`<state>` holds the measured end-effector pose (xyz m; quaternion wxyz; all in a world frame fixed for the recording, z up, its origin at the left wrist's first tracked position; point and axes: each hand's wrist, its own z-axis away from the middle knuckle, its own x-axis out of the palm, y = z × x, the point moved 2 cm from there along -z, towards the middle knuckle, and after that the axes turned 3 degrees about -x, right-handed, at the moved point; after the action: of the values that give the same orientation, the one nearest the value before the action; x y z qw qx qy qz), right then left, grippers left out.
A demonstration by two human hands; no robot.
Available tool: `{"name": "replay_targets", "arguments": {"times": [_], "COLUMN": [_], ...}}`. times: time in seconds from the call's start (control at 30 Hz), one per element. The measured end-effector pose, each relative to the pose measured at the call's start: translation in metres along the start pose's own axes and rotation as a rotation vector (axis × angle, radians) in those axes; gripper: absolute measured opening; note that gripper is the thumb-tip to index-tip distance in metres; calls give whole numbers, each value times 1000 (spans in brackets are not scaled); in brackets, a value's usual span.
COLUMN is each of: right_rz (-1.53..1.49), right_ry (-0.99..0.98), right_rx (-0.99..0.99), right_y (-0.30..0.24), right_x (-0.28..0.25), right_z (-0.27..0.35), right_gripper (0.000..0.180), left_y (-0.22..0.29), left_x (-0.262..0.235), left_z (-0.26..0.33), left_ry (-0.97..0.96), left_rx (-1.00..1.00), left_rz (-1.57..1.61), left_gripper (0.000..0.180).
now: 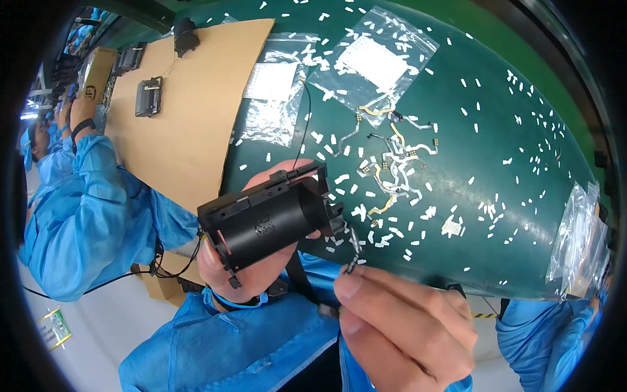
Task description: Assembling small electronic components onto a plastic housing on a factory production line.
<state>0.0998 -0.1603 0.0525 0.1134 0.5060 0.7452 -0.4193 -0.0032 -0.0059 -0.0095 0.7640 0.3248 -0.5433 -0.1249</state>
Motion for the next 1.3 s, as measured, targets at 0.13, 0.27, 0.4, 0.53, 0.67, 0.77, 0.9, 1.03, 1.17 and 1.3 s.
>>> {"name": "replay_targets", "arguments": {"times": [0.13,0.27,0.4,0.53,0.67,0.77,0.9,1.03,1.17,1.3], "right_rz": [-3,-64,-130,-118,-123,-124,-159,-200,-288,-355], "right_ry": [21,50,86,46,-53,-29,-52,-93,67,255], "right_rx": [38,26,59,108,181,170,161,135,210,499], "right_y": [3,12,14,11,8,9,10,15,26,28], "right_x": [6,6,4,-2,-3,-2,-3,-9,-3,-1], "right_z": [-3,-4,-5,-10,-14,-14,-14,-14,-1,10], "right_gripper": [32,22,20,19,24,24,24,22,19,16], "left_y": [1,-2,5,4,1,-2,-1,3,-8,-4], "left_x": [-2,-4,-5,-9,-6,-1,-8,-18,4,11], "left_z": [-1,-4,-5,-6,-5,-4,-3,-6,0,-3], "left_ry": [-116,-243,-267,-304,-246,-179,-246,-414,-73,-153], "left_rx": [0,105,131,191,171,129,63,87,6,-141], "left_rz": [-24,-143,-223,-358,-189,-208,-331,-578,-116,-75], "left_gripper": [92,88,88,92,95,103,113,112,114,114]}}
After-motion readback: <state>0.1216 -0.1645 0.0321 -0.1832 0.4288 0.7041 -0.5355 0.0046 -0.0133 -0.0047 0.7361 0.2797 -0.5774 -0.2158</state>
